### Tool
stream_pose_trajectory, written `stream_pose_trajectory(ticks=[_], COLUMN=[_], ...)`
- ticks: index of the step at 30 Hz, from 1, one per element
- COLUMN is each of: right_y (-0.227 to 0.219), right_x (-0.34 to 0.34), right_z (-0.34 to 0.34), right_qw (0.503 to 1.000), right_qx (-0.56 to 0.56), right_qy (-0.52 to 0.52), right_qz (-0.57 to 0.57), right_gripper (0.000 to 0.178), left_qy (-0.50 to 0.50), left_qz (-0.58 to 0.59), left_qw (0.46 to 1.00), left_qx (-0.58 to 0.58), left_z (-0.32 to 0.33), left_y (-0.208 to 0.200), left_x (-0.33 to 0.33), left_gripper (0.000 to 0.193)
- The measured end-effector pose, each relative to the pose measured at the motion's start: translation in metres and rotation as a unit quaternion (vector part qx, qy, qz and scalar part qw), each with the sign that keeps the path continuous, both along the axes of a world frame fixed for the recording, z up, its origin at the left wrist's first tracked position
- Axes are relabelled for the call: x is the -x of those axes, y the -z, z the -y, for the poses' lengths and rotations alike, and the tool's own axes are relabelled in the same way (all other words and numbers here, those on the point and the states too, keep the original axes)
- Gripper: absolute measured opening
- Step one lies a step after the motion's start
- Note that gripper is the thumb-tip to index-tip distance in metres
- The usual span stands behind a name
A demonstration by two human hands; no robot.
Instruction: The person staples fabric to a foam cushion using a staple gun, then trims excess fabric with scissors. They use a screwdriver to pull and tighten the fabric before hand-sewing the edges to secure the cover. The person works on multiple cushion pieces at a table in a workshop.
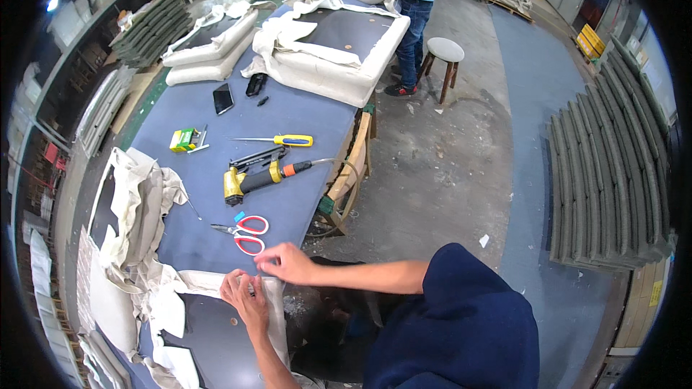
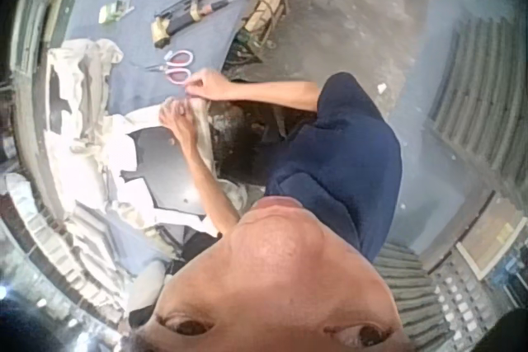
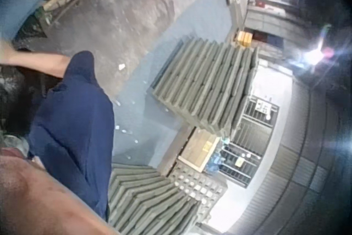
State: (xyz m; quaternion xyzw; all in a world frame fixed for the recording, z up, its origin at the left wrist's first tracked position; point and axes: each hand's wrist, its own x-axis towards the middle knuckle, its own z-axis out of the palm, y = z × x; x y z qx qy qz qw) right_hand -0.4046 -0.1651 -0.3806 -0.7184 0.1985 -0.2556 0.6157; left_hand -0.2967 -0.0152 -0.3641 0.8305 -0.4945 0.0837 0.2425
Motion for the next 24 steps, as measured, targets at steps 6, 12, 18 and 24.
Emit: stream_pose_trajectory(ticks=[6, 12, 18, 24], right_y=[0.0, 0.022, -0.021, -0.098], right_x=[-0.059, -0.086, -0.105, -0.049], right_z=[0.139, 0.172, 0.215, 0.149], right_qw=[0.88, 0.846, 0.871, 0.968], right_qx=[0.438, 0.5, 0.424, 0.169], right_qy=[0.183, 0.04, -0.099, -0.107], right_qz=[-0.014, -0.183, -0.228, -0.149], right_gripper=[0.044, 0.068, 0.051, 0.048], left_qy=[0.021, 0.002, 0.018, 0.006], left_qz=[-0.052, -0.074, -0.042, -0.024], left_qw=[0.998, 0.997, 0.999, 0.998], left_qx=[-0.003, -0.028, -0.02, -0.055], left_z=[0.002, 0.001, 0.005, -0.012], left_y=[-0.004, -0.013, -0.004, -0.002], left_x=[0.001, 0.003, -0.008, -0.022], left_gripper=[0.017, 0.017, 0.021, 0.026])
